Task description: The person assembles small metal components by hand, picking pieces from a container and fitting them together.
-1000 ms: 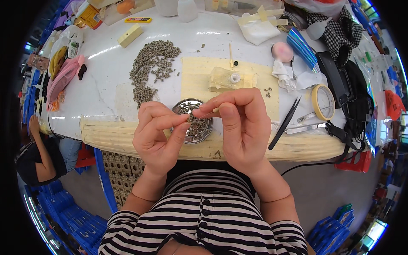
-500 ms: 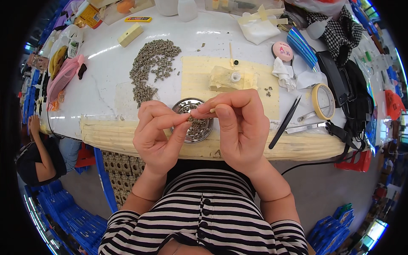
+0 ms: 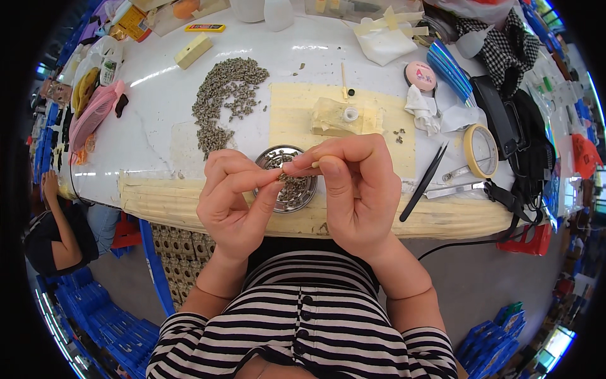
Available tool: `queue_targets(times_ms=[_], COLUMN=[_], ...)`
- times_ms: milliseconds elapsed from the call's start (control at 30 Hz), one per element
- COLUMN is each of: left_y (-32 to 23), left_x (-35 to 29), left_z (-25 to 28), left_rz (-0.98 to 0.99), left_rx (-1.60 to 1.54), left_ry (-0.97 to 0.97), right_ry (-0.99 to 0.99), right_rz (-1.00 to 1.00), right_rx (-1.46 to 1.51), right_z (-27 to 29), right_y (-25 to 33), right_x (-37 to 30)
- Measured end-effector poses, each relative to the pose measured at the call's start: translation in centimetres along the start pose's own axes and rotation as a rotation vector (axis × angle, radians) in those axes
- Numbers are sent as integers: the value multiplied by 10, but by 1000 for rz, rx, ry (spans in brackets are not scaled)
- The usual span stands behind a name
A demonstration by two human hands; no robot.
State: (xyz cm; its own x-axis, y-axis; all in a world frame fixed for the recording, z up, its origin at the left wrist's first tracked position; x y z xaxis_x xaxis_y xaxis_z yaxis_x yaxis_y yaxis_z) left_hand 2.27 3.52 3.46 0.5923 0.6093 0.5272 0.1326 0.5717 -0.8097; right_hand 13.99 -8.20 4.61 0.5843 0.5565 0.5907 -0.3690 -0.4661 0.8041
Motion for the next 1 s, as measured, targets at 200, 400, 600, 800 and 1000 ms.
queue_targets(times_ms=[200, 400, 600, 800, 1000], left_y=[0, 0, -1, 0, 0], left_x=[0, 0, 0, 0, 0], left_z=[0, 1, 1, 1, 1], left_rz=[-3, -5, -5, -2, 2], left_rx=[4, 7, 2, -2, -2], left_ry=[0, -2, -6, -6, -4], right_ry=[58, -17, -27, -35, -36], right_rz=[5, -5, 5, 13, 22], right_rx=[-103, -51, -92, -116, -125], right_z=[-1, 3, 5, 6, 7], right_y=[2, 0, -1, -1, -2], right_x=[1, -2, -2, -2, -2])
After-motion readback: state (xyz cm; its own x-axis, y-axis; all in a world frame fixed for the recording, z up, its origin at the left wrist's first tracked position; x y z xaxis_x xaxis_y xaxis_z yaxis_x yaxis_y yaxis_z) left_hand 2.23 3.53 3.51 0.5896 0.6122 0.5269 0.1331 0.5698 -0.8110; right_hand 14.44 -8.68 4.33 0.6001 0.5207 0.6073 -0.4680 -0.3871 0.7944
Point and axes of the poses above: each hand's wrist, its own x-axis towards the middle knuckle, its own z-axis out of the back of the hand, y = z × x, the point moved 6 cm from there along x, towards the middle knuckle, and after that the axes turned 8 degrees about z, right-handed, at the moved point
